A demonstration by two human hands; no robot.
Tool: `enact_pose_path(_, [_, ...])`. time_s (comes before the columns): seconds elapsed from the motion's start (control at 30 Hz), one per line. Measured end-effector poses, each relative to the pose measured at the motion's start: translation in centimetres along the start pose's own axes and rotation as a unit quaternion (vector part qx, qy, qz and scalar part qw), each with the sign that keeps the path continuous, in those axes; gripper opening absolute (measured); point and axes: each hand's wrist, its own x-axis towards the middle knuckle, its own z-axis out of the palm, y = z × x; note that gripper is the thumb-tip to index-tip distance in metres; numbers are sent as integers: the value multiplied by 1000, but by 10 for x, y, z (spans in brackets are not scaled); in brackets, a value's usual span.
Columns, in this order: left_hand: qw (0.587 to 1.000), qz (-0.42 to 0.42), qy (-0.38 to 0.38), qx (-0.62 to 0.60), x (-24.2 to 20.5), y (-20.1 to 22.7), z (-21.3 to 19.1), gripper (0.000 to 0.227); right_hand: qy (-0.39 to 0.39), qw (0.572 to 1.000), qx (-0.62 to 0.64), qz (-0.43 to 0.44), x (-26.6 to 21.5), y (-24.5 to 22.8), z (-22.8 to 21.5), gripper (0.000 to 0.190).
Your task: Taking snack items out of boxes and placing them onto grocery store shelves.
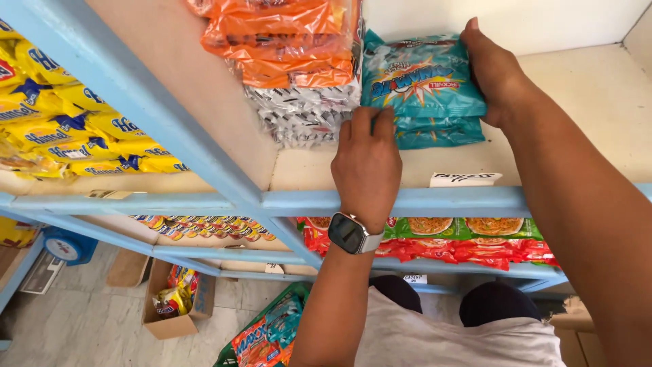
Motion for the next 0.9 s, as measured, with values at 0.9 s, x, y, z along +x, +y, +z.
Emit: enact_pose_path(0.9, [999, -1, -15, -29, 0, 2, -4, 25, -38, 999, -16, -19, -3, 1, 0, 74])
